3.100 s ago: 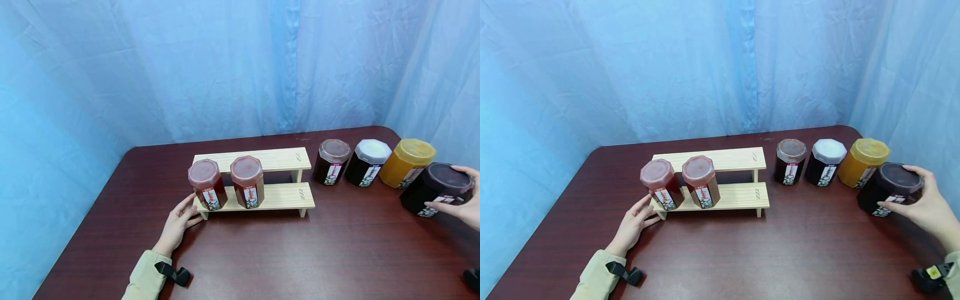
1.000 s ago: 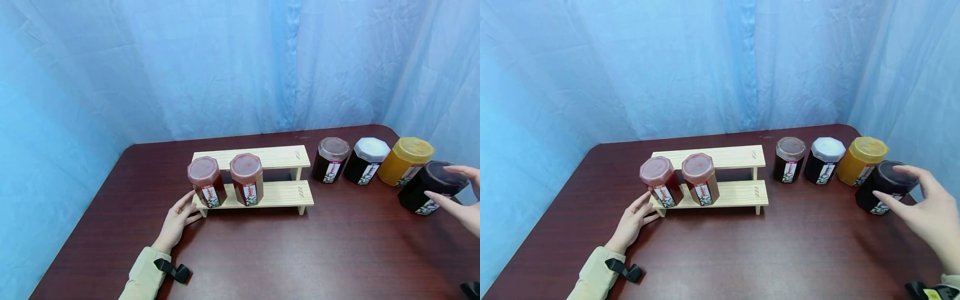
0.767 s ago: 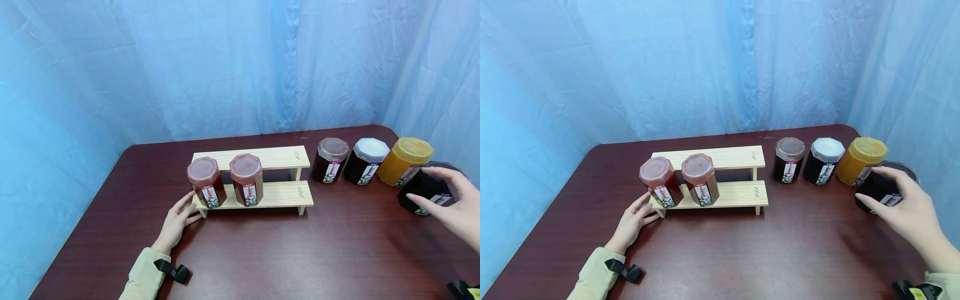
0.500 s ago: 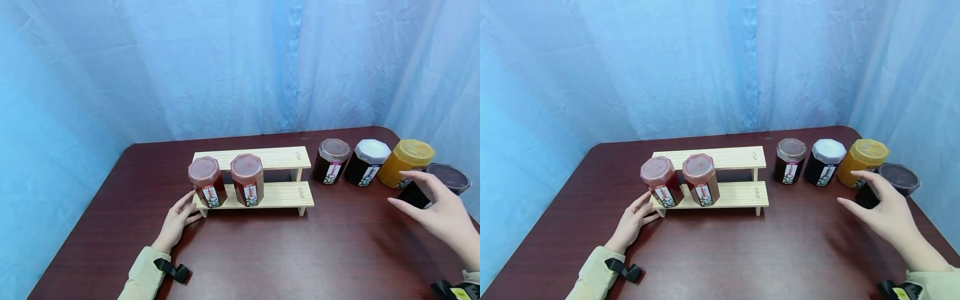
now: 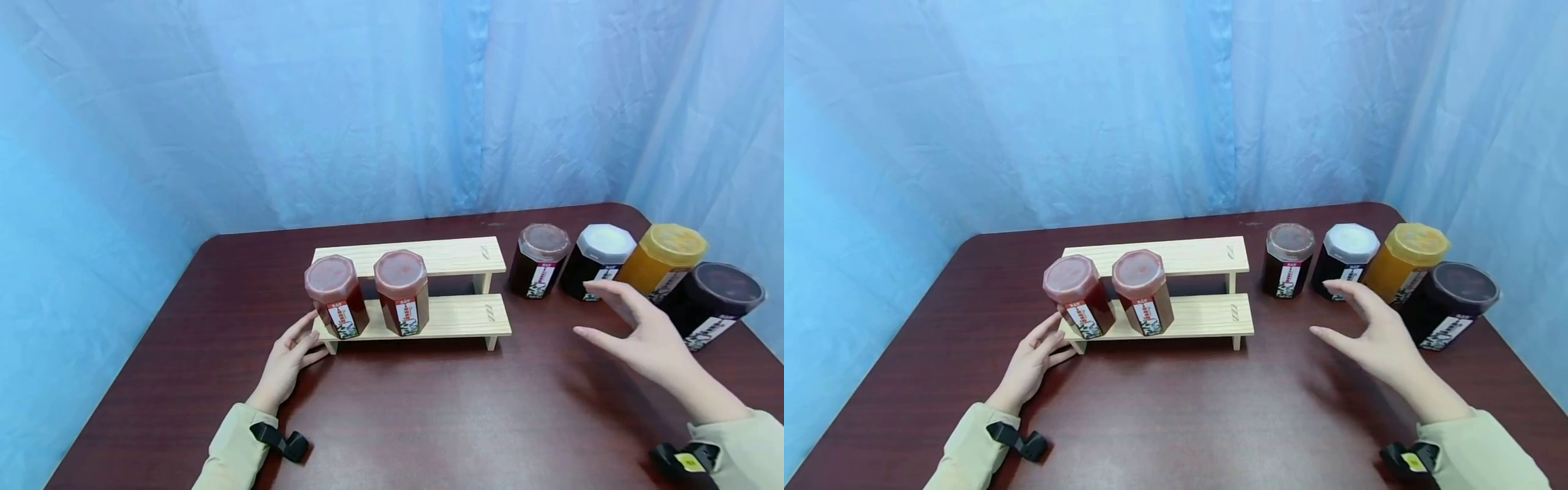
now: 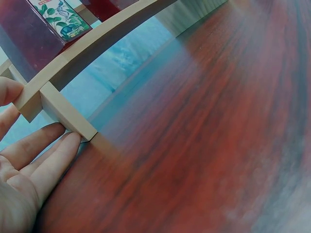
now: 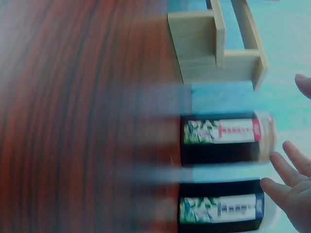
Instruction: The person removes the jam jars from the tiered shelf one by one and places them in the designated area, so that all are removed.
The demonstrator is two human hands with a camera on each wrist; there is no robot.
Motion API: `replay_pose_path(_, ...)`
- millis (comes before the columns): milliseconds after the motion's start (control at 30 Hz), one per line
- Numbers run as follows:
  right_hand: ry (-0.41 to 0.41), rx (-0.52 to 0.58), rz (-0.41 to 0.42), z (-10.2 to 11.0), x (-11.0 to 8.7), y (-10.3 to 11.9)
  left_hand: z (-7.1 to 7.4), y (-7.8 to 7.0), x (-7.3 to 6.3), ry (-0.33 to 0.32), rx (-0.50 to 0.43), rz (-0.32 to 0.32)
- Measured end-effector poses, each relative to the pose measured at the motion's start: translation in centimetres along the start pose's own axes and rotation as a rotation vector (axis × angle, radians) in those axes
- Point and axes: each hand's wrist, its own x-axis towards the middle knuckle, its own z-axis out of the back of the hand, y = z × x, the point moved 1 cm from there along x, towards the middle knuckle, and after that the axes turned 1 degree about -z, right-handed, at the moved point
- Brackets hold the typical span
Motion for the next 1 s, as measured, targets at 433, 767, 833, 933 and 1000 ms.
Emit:
replay_pose_path(433,0.080,0.067,0.100,-4.3,1.4,2.2,-0.1,-0.1,-0.1,0.003,-0.014,-0.023)
replay_pose_path(767,0.121,0.177,0.188,-7.6,2.7,4.1,-0.2,-0.3,-0.1,0.028,-0.019,-0.038)
replay_pose_path(833,0.126,0.210,0.209,-8.1,3.1,4.6,-0.2,-0.3,-0.1,0.022,-0.028,-0.036)
replay_pose_path(933,0.136,0.253,0.229,-8.7,3.6,5.4,-0.2,-0.2,-0.1,0.019,-0.032,-0.043)
replay_pose_path(1000,0.147,0.263,0.226,-9.0,4.0,5.9,-0.1,-0.2,-0.1,0.020,-0.033,-0.046)
